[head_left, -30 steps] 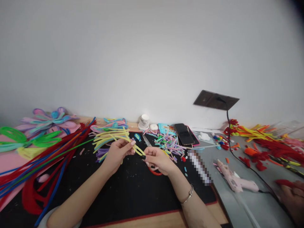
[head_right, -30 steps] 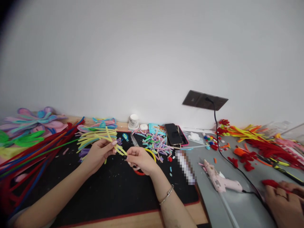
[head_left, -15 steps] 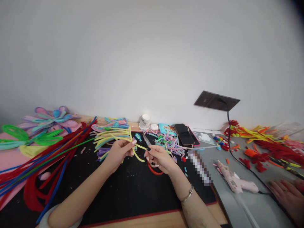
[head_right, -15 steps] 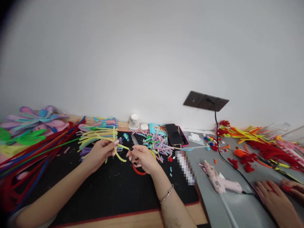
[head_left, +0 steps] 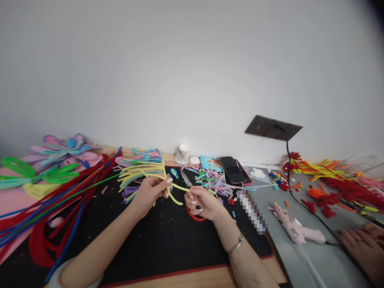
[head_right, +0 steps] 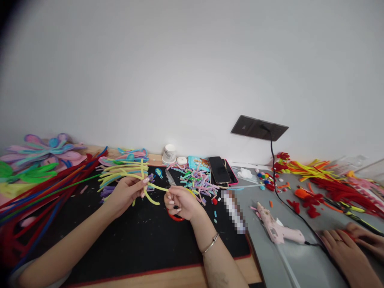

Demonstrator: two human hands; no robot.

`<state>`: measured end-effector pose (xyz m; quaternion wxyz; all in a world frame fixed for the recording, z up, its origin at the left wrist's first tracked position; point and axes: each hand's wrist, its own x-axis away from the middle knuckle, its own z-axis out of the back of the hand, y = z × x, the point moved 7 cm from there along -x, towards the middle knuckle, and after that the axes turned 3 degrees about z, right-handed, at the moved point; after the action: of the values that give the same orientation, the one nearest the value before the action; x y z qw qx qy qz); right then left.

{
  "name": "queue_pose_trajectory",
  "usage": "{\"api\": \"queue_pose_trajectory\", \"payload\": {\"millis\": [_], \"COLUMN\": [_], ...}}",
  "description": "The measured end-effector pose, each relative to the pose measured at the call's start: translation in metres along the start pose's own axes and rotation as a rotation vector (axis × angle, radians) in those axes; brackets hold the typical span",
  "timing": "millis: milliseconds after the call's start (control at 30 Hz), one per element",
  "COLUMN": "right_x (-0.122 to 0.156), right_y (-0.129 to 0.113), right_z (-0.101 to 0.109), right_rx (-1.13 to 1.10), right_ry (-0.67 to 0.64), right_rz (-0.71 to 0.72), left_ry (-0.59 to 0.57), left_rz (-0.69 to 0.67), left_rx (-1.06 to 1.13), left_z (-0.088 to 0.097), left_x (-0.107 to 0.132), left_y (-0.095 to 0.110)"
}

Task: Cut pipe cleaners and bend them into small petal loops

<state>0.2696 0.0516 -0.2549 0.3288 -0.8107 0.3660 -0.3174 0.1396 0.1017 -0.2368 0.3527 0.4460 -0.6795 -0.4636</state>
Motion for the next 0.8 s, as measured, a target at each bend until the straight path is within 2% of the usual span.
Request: {"api": "queue_pose_trajectory", "payload": {"millis": [167, 333, 433, 533, 633, 800], "right_x": [0.0, -0.001, 0.0, 0.005, 0.011, 0.015], "right_y": [-0.003, -0.009, -0.016, -0.028, -0.039, -0.042], "right_z": [0.003, 0.009, 0.013, 0.011, 0.005, -0.001], "right_rx": [0.036, 0.17, 0.395, 0.749, 1.018, 1.082], "right_ry": [0.084, 0.24, 0.365, 0.5, 0.567, 0.567], "right_rz": [0.046, 0.189, 0.3, 0.424, 0.528, 0.591], "left_ry": [-0.008, -0.007, 0.019, 0.031, 0.023, 0.138], "left_rz": [0.001, -0.012, -0.022, -0.037, -0.028, -0.007], "left_rx": [0.012, 0.002, -0.022, -0.065, -0.059, 0.061], "left_z": [-0.001, -0.001, 0.001, 0.001, 0.001, 0.01], "left_x": [0.0, 0.0, 0.0, 0.001, 0.0, -0.002], "left_y": [0.001, 0.002, 0.004, 0.005, 0.005, 0.006]}}
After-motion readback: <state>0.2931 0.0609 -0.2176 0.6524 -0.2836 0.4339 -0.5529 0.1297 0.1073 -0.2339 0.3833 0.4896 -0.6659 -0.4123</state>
